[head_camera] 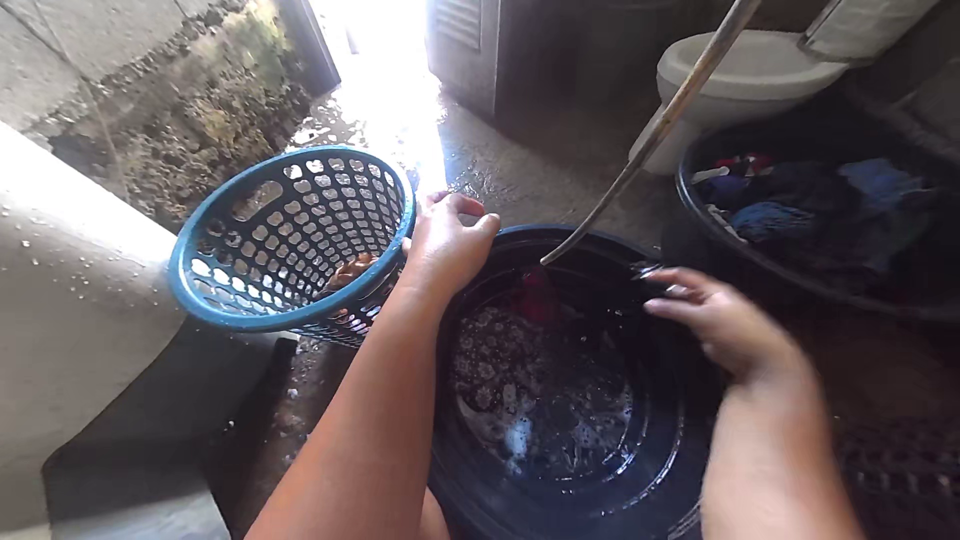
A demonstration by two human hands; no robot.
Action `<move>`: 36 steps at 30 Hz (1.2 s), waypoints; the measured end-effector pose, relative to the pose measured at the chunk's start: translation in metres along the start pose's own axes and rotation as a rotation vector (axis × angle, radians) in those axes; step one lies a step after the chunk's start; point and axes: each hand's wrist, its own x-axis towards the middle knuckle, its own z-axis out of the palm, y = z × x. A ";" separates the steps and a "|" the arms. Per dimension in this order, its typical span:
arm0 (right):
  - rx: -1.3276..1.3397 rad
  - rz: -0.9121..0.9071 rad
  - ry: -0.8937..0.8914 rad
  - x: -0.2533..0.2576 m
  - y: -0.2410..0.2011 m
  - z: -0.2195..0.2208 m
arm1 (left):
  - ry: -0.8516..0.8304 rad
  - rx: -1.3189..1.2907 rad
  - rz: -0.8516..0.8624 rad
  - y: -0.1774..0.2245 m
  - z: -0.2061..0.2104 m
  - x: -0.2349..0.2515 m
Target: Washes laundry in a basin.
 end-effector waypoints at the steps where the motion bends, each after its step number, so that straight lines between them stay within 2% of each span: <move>1: -0.049 0.126 -0.026 0.011 0.035 0.016 | -0.008 0.009 -0.004 0.001 0.000 -0.001; 3: -0.172 0.408 -0.115 0.017 0.112 0.055 | -0.021 0.024 -0.011 0.003 0.001 -0.003; 6: -0.322 0.734 -0.444 -0.027 0.206 0.113 | -0.030 0.030 0.004 0.006 0.005 -0.005; 7: -0.333 0.799 -0.565 -0.042 0.223 0.128 | -0.039 0.027 0.012 0.006 0.008 -0.005; 9: -0.251 0.836 -0.747 -0.053 0.220 0.142 | -0.076 0.062 0.023 0.008 0.013 -0.005; 11: -0.072 0.701 -0.784 -0.040 0.188 0.136 | -0.144 0.157 0.053 0.008 0.020 -0.005; 13: 0.089 0.458 -0.748 -0.016 0.142 0.115 | -0.249 0.334 0.098 0.005 0.031 -0.006; 15: 0.122 0.231 -0.701 -0.002 0.083 0.083 | -0.421 0.481 0.138 -0.005 0.047 -0.007; 18: 0.157 -0.048 -0.613 -0.012 -0.004 0.033 | -0.701 0.607 0.131 -0.018 0.076 -0.017; 20: 0.261 -0.208 -0.483 -0.032 -0.047 0.010 | -0.808 0.663 0.081 -0.019 0.096 -0.030; 23: 0.485 -0.462 -0.294 -0.062 -0.089 -0.016 | -0.775 0.652 0.036 -0.017 0.115 -0.039; 25: 0.597 -0.609 -0.210 -0.076 -0.104 -0.031 | -0.711 0.465 0.086 -0.017 0.122 -0.036; 27: 0.661 -0.666 -0.169 -0.083 -0.105 -0.042 | -0.680 0.233 0.182 -0.016 0.126 -0.029; 29: 0.582 -0.554 -0.075 -0.083 -0.093 -0.052 | -0.679 0.099 0.128 -0.011 0.124 -0.025; 31: 0.185 -0.272 0.080 -0.076 -0.065 -0.062 | -0.618 0.056 0.062 -0.003 0.117 -0.024; 32: -0.051 -0.117 0.046 -0.067 -0.047 -0.066 | -0.577 0.025 0.059 0.001 0.112 -0.024; 34: -0.373 0.172 -0.148 -0.044 -0.008 -0.059 | -0.533 -0.079 0.060 0.009 0.107 -0.028; 36: -0.418 0.271 -0.308 -0.030 0.013 -0.029 | -0.511 -0.203 0.046 0.018 0.108 -0.036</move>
